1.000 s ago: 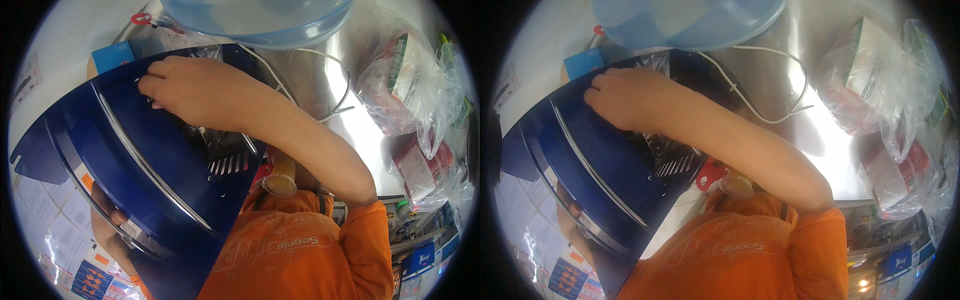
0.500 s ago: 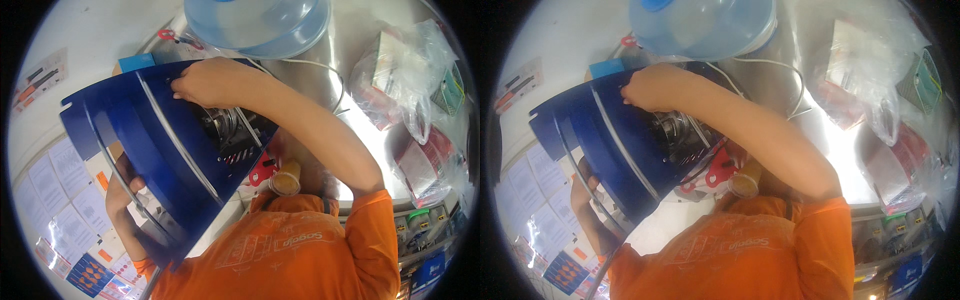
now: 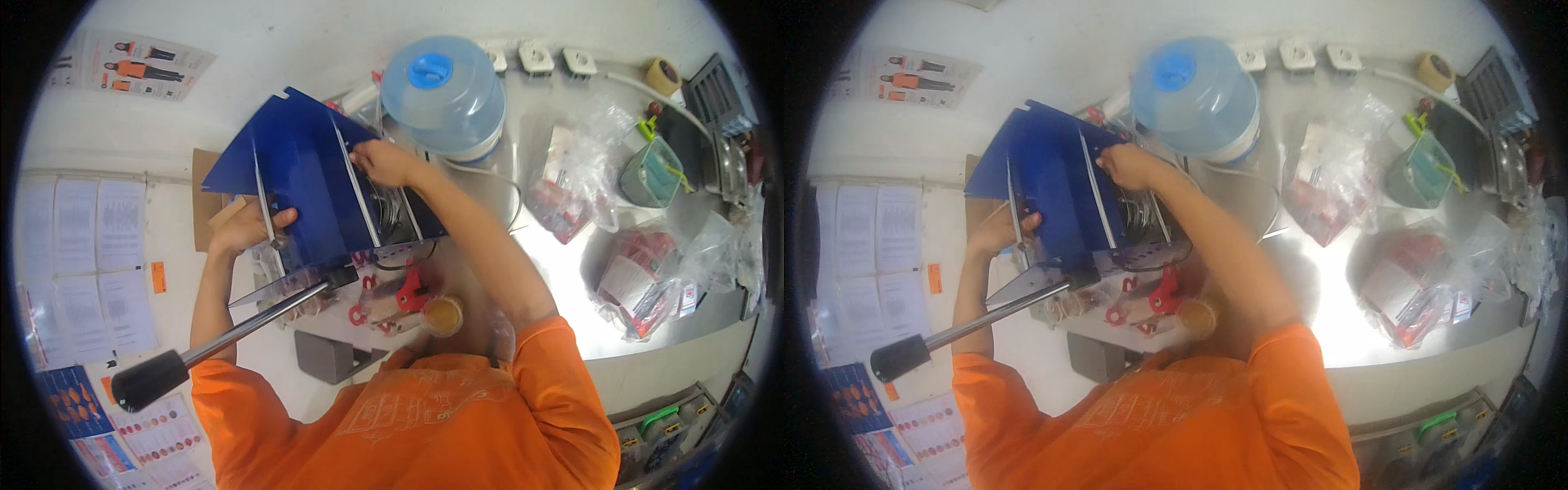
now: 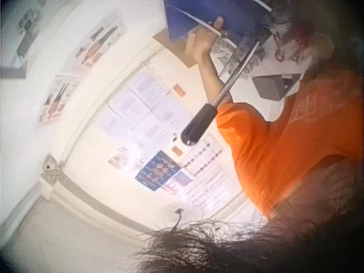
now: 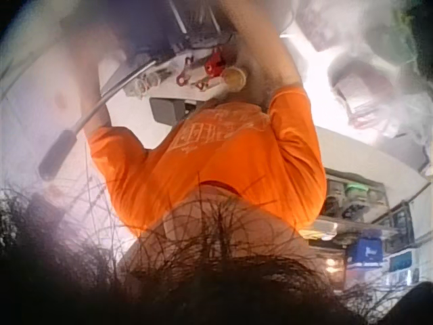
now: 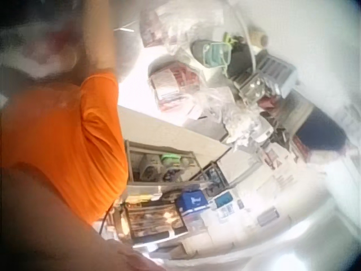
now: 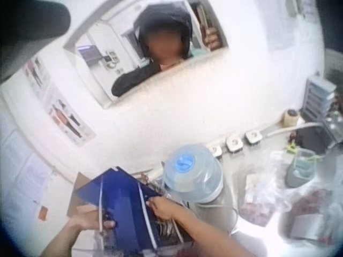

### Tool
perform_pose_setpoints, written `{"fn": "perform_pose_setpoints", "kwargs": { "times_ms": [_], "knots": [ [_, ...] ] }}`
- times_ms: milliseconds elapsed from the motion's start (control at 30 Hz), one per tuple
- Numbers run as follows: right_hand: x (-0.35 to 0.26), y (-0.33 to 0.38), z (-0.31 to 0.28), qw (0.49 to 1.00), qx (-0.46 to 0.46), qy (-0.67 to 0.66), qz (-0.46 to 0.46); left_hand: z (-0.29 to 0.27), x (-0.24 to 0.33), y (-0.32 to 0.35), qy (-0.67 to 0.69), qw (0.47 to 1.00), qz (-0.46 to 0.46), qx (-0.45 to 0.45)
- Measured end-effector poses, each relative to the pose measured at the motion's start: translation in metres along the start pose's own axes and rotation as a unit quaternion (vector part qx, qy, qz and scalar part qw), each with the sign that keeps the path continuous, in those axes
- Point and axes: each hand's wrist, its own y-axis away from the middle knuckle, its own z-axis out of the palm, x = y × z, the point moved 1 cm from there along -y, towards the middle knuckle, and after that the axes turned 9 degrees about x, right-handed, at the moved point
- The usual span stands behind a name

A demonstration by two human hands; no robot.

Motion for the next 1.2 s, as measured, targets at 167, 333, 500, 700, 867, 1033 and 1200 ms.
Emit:
{"fn": "perform_pose_setpoints", "kwargs": {
  "times_ms": [167,333,500,700,867,1033,1200],
  "knots": [
    [0.003,0.007,-0.001,0.998,0.007,0.060,0.033,0.001,0.009,0.007,-0.129,0.991,0.040,0.024],
    [0.032,0.005,0.002,0.999,0.000,0.038,-0.008,-0.005,-0.011,0.002,-0.101,0.982,0.157,-0.037],
    [-0.001,0.009,0.003,0.956,-0.002,0.294,0.011,0.005,-0.034,-0.029,-0.144,0.968,0.195,-0.070],
    [-0.003,0.025,-0.018,0.923,0.090,0.375,0.015,-0.050,-0.132,0.021,0.017,0.893,0.328,0.308],
    [0.010,0.134,-0.066,0.902,0.257,0.346,0.019,-0.022,-0.307,0.145,0.412,0.789,0.070,0.450],
    [0.015,0.336,-0.082,0.765,0.503,0.179,0.359,0.123,-0.516,0.175,0.332,0.735,-0.328,0.493],
    [0.003,0.441,-0.014,0.740,0.136,0.483,0.448,0.096,-0.554,0.037,0.102,0.818,-0.101,0.557]
  ]
}}
